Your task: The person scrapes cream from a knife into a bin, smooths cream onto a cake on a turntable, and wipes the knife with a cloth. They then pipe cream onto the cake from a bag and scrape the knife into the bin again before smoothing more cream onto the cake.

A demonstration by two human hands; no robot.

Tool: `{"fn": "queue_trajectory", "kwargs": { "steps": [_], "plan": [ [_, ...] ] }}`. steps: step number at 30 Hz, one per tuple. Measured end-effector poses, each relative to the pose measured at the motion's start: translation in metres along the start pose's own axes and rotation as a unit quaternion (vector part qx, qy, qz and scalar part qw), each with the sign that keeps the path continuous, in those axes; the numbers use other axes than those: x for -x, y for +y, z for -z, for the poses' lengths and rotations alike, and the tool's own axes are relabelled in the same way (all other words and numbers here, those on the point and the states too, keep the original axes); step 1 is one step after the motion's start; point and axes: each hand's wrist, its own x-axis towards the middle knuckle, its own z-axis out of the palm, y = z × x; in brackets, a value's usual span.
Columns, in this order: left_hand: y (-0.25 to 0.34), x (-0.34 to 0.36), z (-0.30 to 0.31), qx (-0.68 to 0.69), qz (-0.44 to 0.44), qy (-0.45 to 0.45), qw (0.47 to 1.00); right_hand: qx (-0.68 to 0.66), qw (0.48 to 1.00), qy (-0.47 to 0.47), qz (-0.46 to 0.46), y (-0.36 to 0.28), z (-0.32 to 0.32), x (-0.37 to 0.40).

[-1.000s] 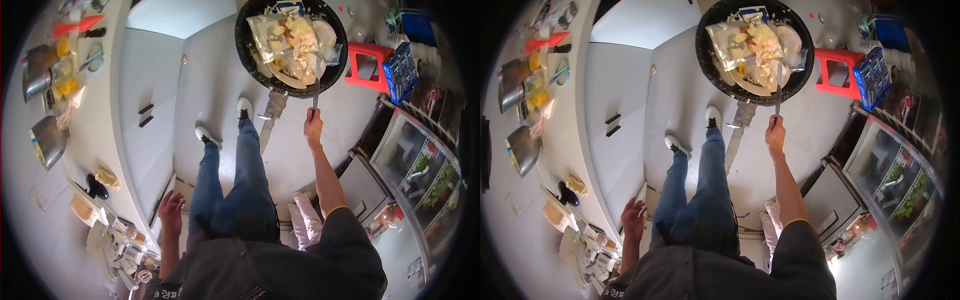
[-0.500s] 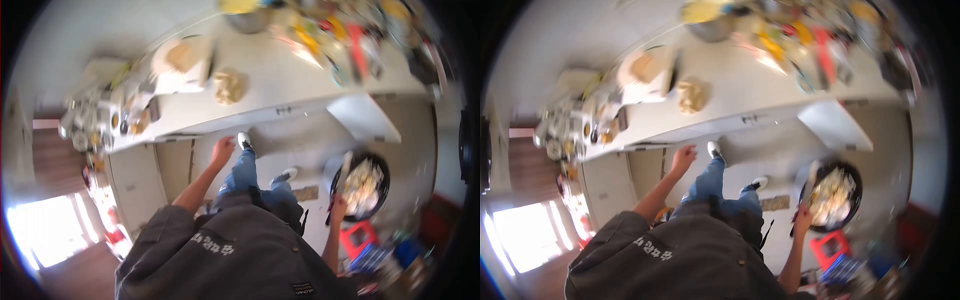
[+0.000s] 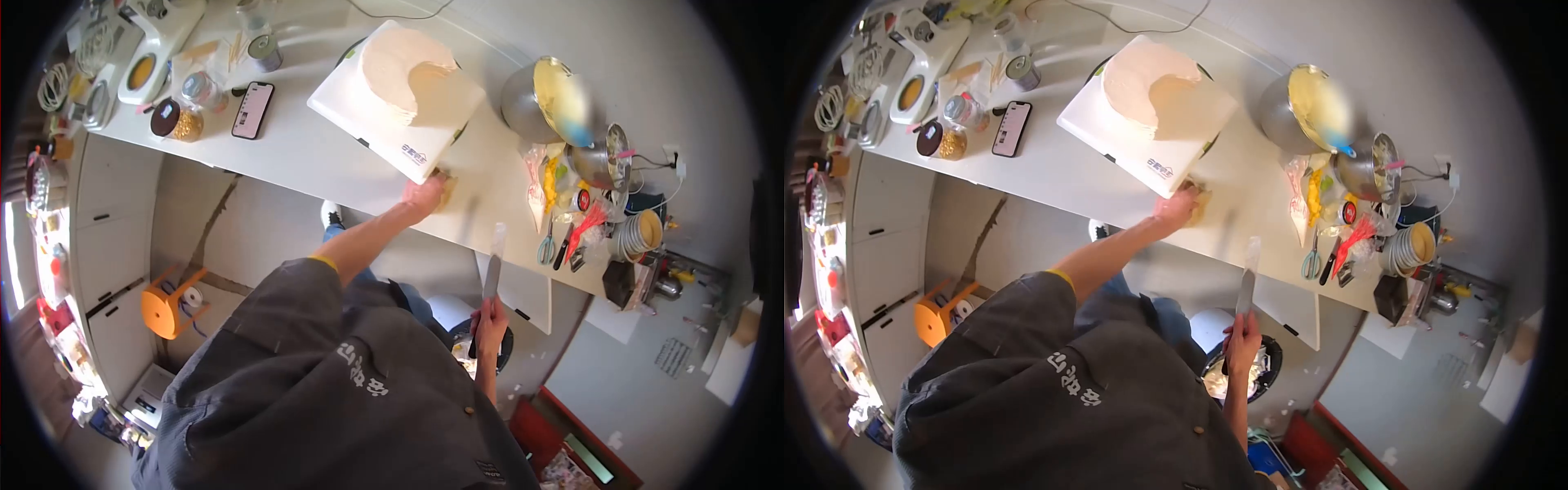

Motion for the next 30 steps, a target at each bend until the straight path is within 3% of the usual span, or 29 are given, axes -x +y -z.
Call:
{"fn": "queue_trajectory", "kwargs": {
  "steps": [2,3,5,8,11,13,16,19,20,21,22,23,25,27,30],
  "plan": [
    [0.027,0.012,0.038,0.161,0.095,-0.092,0.978,0.024,1.0,0.006,0.007,-0.039,-0.015,-0.025],
    [0.033,0.02,0.038,0.314,0.147,-0.1,0.933,0.035,0.999,0.008,0.011,-0.056,-0.021,-0.04],
    [0.056,0.035,0.031,0.588,0.232,-0.107,0.767,0.072,0.997,-0.019,0.023,-0.082,-0.036,-0.074],
    [0.097,0.043,0.03,0.727,0.261,-0.111,0.625,0.177,0.972,-0.089,0.125,-0.074,-0.056,-0.135],
    [0.11,0.013,0.032,0.645,0.303,-0.055,0.7,0.106,0.985,-0.135,-0.015,-0.146,-0.076,-0.095],
    [0.113,-0.003,0.027,0.63,0.309,-0.008,0.712,0.117,0.979,-0.165,-0.023,-0.143,-0.044,-0.085],
    [0.092,-0.033,-0.017,0.529,0.286,0.085,0.794,0.191,0.964,-0.182,-0.021,-0.152,0.02,-0.075],
    [0.069,-0.049,-0.016,0.46,0.196,-0.015,0.866,0.155,0.974,-0.127,0.103,-0.174,0.081,-0.115],
    [0.075,-0.034,0.015,0.41,0.187,-0.044,0.892,0.167,0.959,-0.146,0.177,-0.192,0.096,-0.137],
    [0.082,-0.018,0.049,0.359,0.174,-0.071,0.914,0.188,0.956,-0.103,0.2,-0.224,0.092,-0.14],
    [0.065,-0.01,0.033,0.307,0.21,-0.052,0.927,0.234,0.921,-0.095,0.296,-0.247,0.094,-0.154],
    [0.05,-0.003,0.018,0.254,0.245,-0.034,0.935,0.314,0.855,-0.074,0.407,-0.272,0.089,-0.169],
    [0.032,0.014,0.053,0.504,0.33,-0.045,0.797,0.361,0.737,-0.114,0.56,-0.334,0.056,-0.16],
    [0.013,0.026,0.058,0.607,0.289,0.088,0.735,0.382,0.684,-0.129,0.607,-0.377,0.025,-0.151],
    [0.033,0.037,0.098,0.749,0.146,0.203,0.614,0.431,0.51,-0.118,0.735,-0.43,-0.025,-0.129]
  ]
}}
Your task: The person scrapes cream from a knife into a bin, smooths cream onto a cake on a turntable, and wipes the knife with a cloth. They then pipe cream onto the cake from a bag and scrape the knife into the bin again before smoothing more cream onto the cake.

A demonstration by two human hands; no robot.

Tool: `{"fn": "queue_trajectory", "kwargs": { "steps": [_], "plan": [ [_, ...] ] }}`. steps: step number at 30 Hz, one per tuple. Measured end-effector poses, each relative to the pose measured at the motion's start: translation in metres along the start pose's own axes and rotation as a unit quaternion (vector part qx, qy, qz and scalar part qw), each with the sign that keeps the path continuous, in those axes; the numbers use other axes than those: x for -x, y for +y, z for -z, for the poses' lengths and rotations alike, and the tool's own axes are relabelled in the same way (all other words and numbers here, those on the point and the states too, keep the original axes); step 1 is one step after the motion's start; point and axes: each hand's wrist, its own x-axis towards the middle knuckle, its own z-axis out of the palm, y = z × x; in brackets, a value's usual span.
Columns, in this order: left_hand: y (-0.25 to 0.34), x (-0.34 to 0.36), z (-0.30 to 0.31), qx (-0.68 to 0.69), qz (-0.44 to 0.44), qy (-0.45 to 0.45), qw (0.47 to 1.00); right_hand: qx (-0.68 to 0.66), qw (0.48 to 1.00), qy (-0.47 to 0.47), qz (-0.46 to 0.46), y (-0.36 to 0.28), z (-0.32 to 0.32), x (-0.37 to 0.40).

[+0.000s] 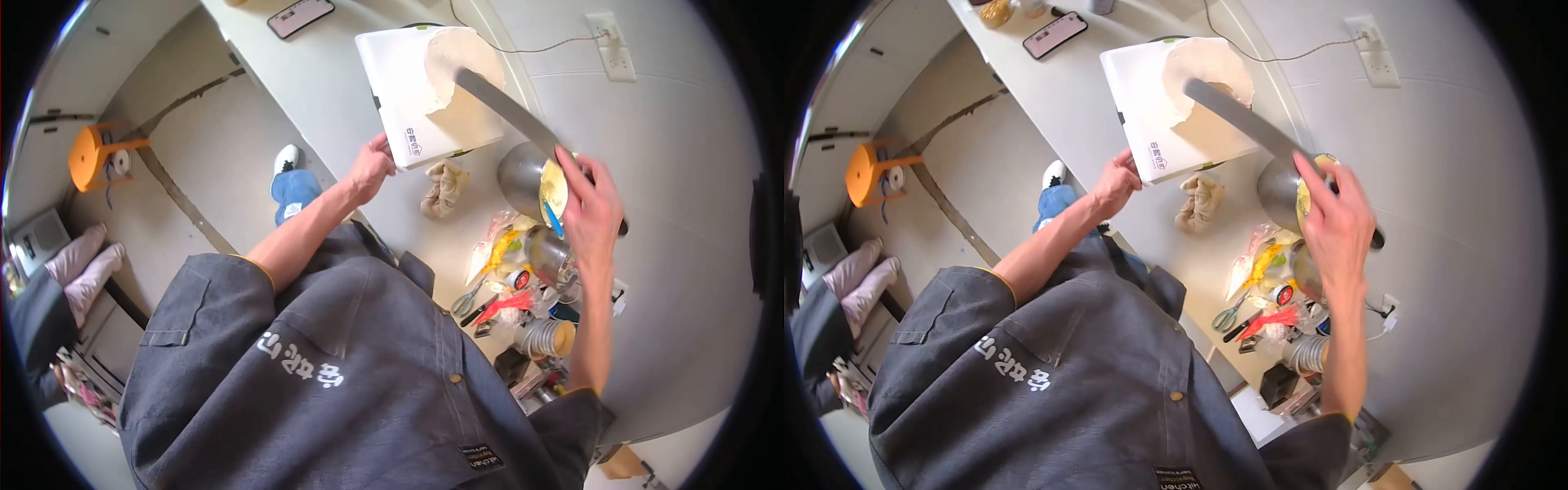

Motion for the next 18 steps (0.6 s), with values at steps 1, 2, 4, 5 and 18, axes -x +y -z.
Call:
{"fn": "queue_trajectory", "kwargs": {
  "steps": [1,2,4,5,18],
  "plan": [
    [0.008,0.008,-0.007,0.02,0.009,0.002,1.0,0.045,0.996,0.006,0.077,-0.007,0.005,-0.024],
    [0.02,0.012,-0.013,0.04,0.014,0.002,0.999,0.089,0.984,0.016,0.155,-0.015,0.008,-0.045],
    [0.032,0.009,-0.01,0.049,0.002,0.006,0.999,0.124,0.967,0.004,0.222,-0.031,0.008,-0.073],
    [0.031,0.009,-0.005,0.043,-0.008,0.01,0.999,0.142,0.957,-0.005,0.251,-0.036,0.006,-0.08],
    [0.027,0.019,0.0,0.08,-0.017,-0.028,0.996,0.315,0.863,-0.103,0.382,-0.047,-0.025,-0.119]
  ]
}}
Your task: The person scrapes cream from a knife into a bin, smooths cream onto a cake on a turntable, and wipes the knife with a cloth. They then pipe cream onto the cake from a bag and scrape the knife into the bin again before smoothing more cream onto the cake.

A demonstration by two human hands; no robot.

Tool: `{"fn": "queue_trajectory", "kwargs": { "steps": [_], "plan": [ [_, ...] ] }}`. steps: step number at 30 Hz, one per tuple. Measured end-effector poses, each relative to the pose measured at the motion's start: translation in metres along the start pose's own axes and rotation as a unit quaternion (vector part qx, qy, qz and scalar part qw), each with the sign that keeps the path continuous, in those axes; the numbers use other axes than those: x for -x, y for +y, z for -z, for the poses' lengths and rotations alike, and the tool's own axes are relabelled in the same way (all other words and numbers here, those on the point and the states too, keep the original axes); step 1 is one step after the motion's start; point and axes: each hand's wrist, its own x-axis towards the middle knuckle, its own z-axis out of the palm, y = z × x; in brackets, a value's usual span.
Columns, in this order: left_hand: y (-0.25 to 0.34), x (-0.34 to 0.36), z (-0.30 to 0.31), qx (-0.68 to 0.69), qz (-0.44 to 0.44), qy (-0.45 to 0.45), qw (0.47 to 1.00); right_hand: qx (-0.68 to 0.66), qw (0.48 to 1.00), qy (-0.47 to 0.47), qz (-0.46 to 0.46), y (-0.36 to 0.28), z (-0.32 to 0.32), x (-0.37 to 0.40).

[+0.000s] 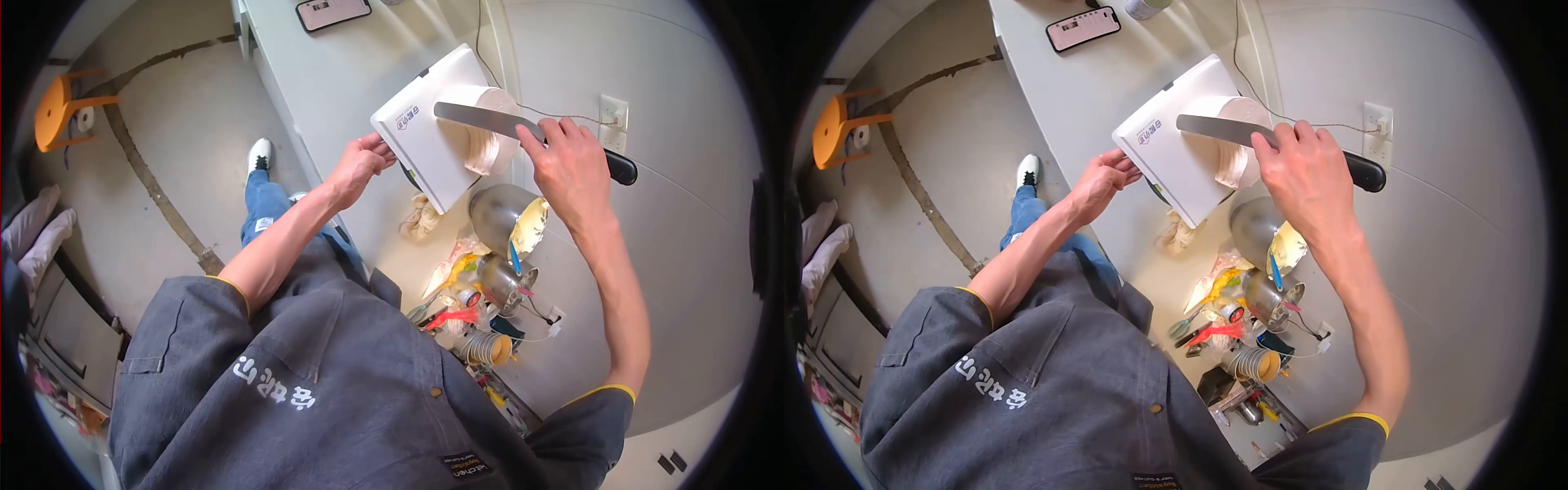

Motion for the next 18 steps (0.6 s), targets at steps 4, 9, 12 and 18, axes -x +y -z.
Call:
{"fn": "queue_trajectory", "kwargs": {
  "steps": [4,9,12,18],
  "plan": [
    [0.025,-0.004,-0.006,-0.004,0.01,0.005,1.0,-0.023,0.999,-0.027,0.008,0.018,0.001,-0.021],
    [0.016,0.009,-0.012,0.009,0.016,0.002,1.0,-0.02,0.999,-0.044,0.004,0.004,0.002,-0.007],
    [0.015,0.007,-0.01,0.019,0.025,0.0,0.999,-0.021,0.998,-0.058,0.001,0.005,0.0,-0.01],
    [0.01,0.014,-0.014,0.023,0.028,-0.002,0.999,-0.016,0.993,-0.12,-0.017,0.001,0.001,0.0]
  ]
}}
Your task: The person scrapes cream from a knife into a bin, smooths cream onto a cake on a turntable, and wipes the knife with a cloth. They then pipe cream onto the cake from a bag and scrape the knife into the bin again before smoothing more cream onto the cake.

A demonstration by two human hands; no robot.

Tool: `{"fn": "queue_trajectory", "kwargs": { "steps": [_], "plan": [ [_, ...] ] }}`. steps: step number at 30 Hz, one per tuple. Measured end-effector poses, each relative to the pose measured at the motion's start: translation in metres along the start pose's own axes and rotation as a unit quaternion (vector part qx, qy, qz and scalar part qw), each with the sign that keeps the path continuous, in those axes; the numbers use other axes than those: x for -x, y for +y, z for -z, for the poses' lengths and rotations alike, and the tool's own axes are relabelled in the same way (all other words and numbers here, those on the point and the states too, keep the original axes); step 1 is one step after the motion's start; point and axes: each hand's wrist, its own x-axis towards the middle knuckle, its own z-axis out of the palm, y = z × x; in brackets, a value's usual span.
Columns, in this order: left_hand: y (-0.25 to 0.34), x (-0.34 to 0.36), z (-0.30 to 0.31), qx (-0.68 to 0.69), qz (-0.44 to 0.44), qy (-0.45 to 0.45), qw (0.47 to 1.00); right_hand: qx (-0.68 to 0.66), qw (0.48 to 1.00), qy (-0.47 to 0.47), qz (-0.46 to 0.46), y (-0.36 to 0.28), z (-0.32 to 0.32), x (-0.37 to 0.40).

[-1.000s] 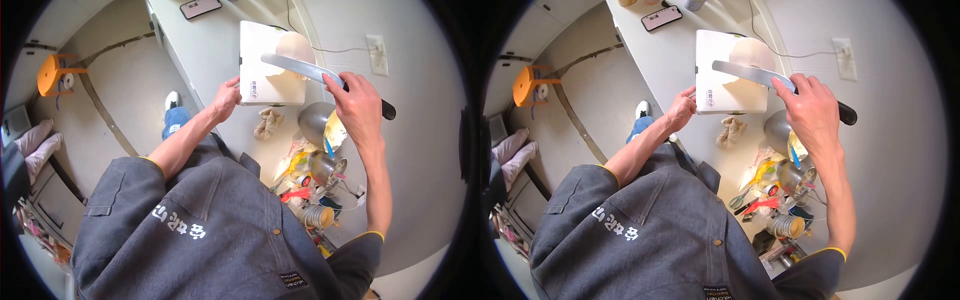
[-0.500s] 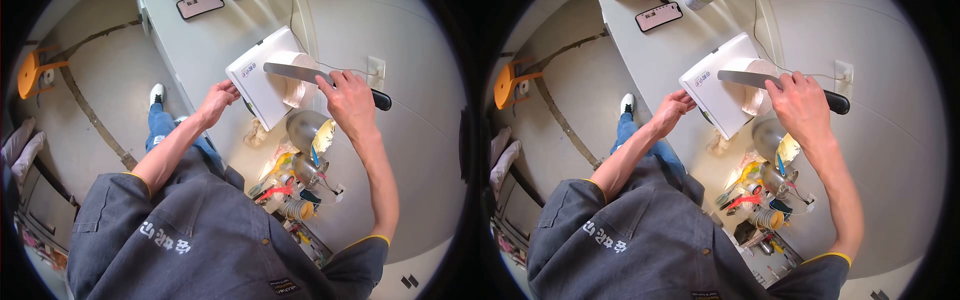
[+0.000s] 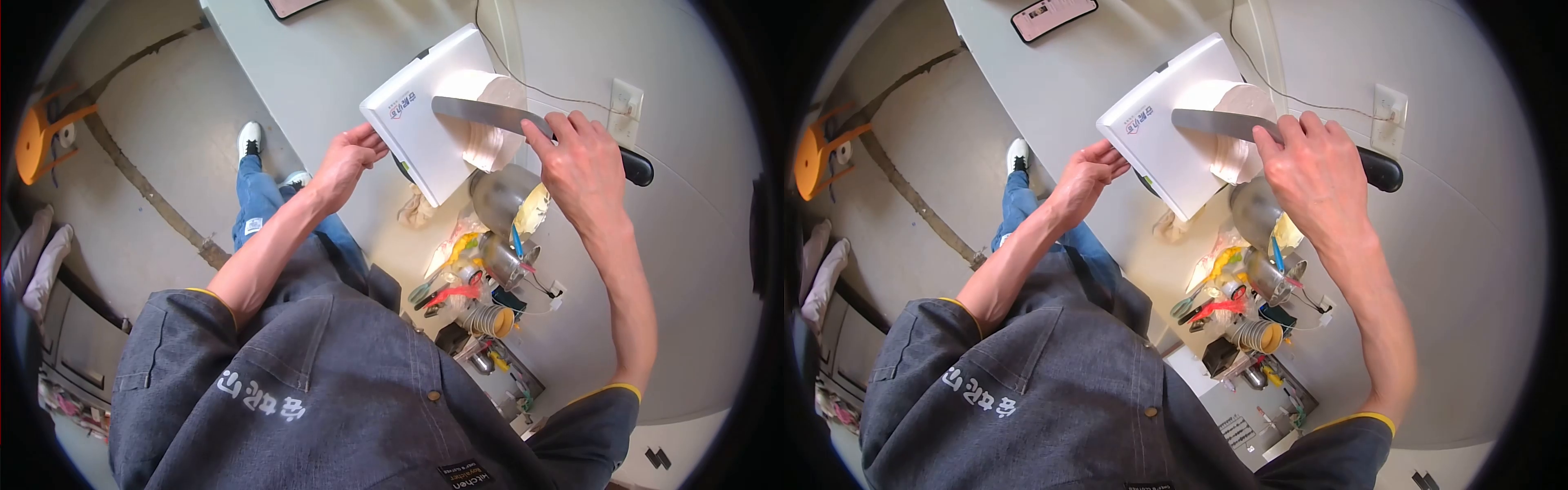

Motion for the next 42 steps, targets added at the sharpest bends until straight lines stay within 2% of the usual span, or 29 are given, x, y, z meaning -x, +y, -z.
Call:
{"fn": "queue_trajectory", "kwargs": {
  "steps": [6,9,18,21,24,27,30,33,36,39,42],
  "plan": [
    [-0.007,0.005,-0.001,0.004,0.01,0.009,1.0,-0.004,1.0,0.007,-0.009,-0.001,-0.002,0.005],
    [-0.005,0.006,-0.002,0.008,0.012,0.006,1.0,-0.001,0.999,0.052,0.013,0.003,-0.001,0.0],
    [-0.012,0.0,0.009,0.036,0.069,0.006,0.997,-0.018,0.999,0.043,0.0,0.017,-0.003,-0.019],
    [-0.016,-0.004,0.016,0.01,0.123,0.017,0.992,-0.022,0.999,0.038,0.0,0.02,-0.004,-0.025],
    [-0.018,-0.002,0.022,-0.028,0.189,0.006,0.982,0.002,1.0,-0.025,-0.012,0.019,0.004,-0.028],
    [-0.023,-0.001,0.025,-0.121,0.202,-0.002,0.972,0.007,1.0,-0.018,-0.006,0.019,0.004,-0.03],
    [-0.021,0.0,0.024,-0.083,0.138,-0.032,0.986,0.005,1.0,-0.006,-0.009,0.019,0.005,-0.031],
    [-0.021,-0.004,0.02,-0.131,0.171,-0.025,0.976,-0.003,0.999,-0.031,-0.012,0.016,0.008,-0.034],
    [-0.022,-0.004,0.018,-0.171,0.158,-0.026,0.972,-0.039,0.998,-0.049,0.013,0.013,0.014,-0.031],
    [-0.012,-0.005,0.011,-0.124,0.137,-0.014,0.983,-0.056,0.996,-0.066,0.024,0.01,0.015,-0.035],
    [-0.014,-0.002,0.012,-0.139,0.132,-0.034,0.981,0.001,0.998,0.039,0.045,0.008,0.013,-0.035]
  ]
}}
